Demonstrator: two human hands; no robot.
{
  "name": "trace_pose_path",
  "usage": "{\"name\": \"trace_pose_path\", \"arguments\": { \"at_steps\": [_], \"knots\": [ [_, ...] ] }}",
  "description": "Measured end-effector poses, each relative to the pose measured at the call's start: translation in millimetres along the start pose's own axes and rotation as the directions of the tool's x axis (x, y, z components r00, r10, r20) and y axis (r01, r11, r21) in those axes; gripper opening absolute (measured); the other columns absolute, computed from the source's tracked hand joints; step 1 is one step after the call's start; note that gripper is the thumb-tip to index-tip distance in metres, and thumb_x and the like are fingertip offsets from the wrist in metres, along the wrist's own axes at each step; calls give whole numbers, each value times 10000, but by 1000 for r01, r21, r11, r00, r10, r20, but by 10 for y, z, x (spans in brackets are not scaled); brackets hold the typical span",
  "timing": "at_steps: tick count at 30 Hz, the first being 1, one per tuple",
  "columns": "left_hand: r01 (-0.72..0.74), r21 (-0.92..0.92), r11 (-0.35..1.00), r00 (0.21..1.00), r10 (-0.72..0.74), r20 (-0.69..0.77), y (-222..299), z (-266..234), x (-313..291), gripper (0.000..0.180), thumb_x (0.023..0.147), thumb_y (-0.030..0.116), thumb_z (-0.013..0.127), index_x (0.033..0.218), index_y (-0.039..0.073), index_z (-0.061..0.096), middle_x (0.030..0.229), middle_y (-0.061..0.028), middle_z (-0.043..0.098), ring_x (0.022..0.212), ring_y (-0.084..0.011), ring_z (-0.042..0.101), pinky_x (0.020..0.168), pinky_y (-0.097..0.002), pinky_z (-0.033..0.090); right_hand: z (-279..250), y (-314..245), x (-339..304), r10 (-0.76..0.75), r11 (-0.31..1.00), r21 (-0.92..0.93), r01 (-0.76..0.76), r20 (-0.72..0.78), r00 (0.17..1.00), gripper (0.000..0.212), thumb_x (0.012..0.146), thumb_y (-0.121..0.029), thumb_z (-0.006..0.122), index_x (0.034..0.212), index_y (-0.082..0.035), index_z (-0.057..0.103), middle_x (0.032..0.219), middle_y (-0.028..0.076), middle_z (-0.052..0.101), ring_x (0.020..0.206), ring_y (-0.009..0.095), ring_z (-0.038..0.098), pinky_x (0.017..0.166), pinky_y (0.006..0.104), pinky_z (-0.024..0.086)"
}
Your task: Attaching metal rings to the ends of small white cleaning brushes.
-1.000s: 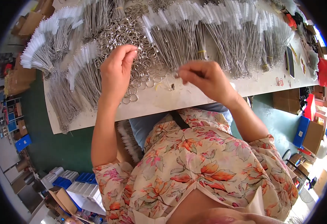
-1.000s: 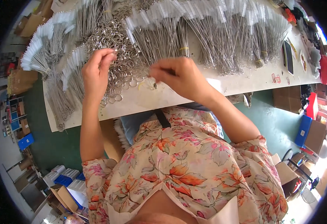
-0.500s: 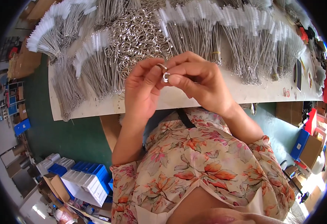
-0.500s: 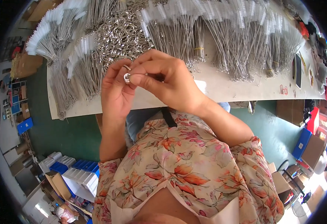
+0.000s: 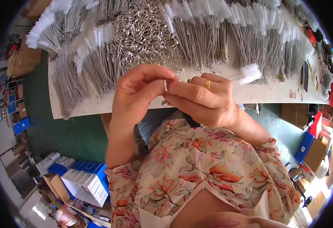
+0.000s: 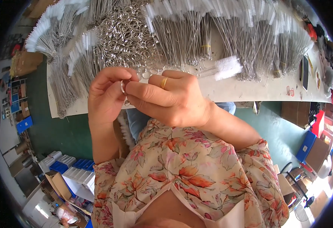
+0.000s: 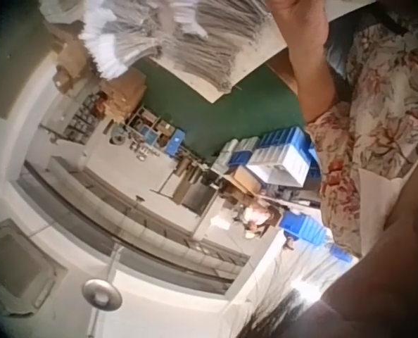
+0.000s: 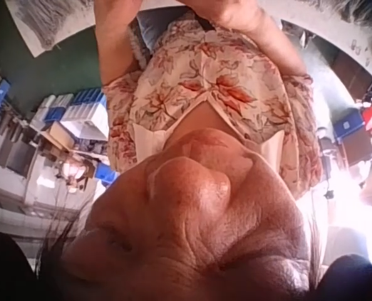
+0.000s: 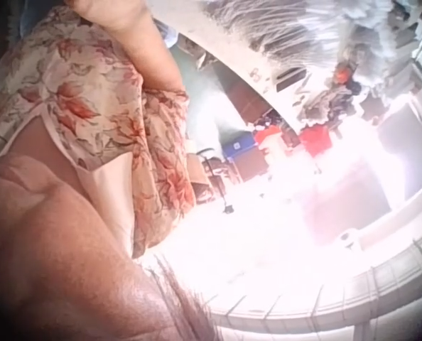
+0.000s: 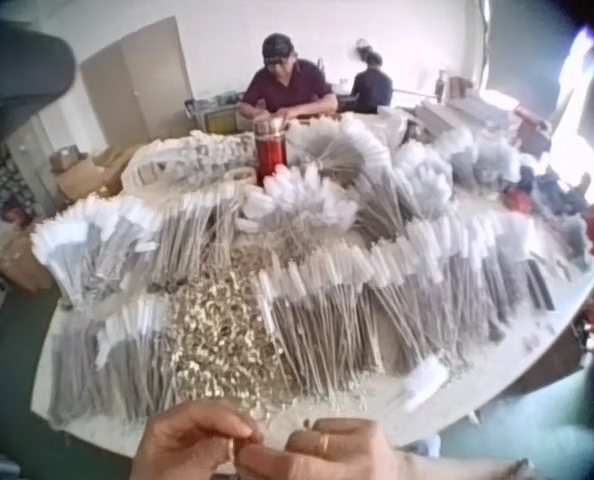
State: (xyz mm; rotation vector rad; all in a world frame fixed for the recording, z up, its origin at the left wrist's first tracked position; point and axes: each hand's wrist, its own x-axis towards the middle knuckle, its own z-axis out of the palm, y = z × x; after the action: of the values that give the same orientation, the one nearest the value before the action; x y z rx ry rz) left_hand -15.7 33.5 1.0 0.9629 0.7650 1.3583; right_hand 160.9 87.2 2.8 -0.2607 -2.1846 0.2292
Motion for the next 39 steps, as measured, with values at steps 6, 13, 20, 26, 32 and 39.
{"name": "trace_pose_path", "arguments": {
  "at_steps": [6, 13, 20, 26, 32, 39],
  "knots": [
    [-17, 258, 966, 1000, 21, -13, 212, 33, -113, 226, 799, -67, 562, 1022, -67, 592, 997, -121, 594, 900, -159, 593, 787, -252, 483, 38, -12, 7, -72, 997, -34, 72, 2, 997, 218, 523, -80, 652, 740, -53, 648, 936, -25, 583, 522, 73, 468, 411, 225, 373],
    [-55, 398, 916, 998, 63, -8, 309, 97, -239, 248, 774, -99, 542, 1016, -88, 594, 1018, -135, 585, 919, -162, 591, 782, -251, 497, 82, -35, 8, -124, 992, -12, 124, 14, 992, 191, 545, -59, 669, 735, -60, 648, 889, -15, 588, 519, 92, 467, 417, 233, 378],
    [-435, 831, 347, 772, 619, 146, 116, 115, -208, 335, 761, -83, 582, 1094, -92, 551, 983, -193, 609, 806, -242, 651, 688, -290, 549, -146, -120, 127, 581, 231, 684, -692, 473, 662, 123, 817, -134, 642, 888, -39, 673, 851, 29, 583, 551, 91, 484, 470, 213, 391],
    [-473, 767, 432, 798, 579, 166, 96, 111, -184, 475, 790, -55, 556, 1226, -140, 388, 1059, -267, 569, 896, -278, 617, 789, -339, 507, -69, -114, 264, 617, -34, 745, -666, 540, 573, 174, 849, -180, 623, 919, -28, 671, 728, 5, 566, 556, 42, 457, 481, 191, 373],
    [-465, 845, 264, 737, 644, 204, 33, 78, -107, 400, 787, -35, 601, 1158, -120, 479, 978, -238, 608, 849, -293, 644, 720, -323, 547, -35, -49, 257, 634, -80, 743, -664, 552, 542, 175, 849, -186, 625, 909, -28, 670, 770, 14, 569, 571, 38, 455, 485, 188, 379],
    [-462, 583, 668, 804, 593, -42, -82, 133, -91, 330, 790, -60, 574, 1106, -102, 491, 1082, -262, 553, 957, -257, 595, 763, -310, 525, 44, 1, 153, 460, 550, 721, -421, 160, 874, 112, 819, -103, 627, 874, -11, 659, 931, 87, 609, 771, 194, 609, 644, 265, 490]
  ]
}}
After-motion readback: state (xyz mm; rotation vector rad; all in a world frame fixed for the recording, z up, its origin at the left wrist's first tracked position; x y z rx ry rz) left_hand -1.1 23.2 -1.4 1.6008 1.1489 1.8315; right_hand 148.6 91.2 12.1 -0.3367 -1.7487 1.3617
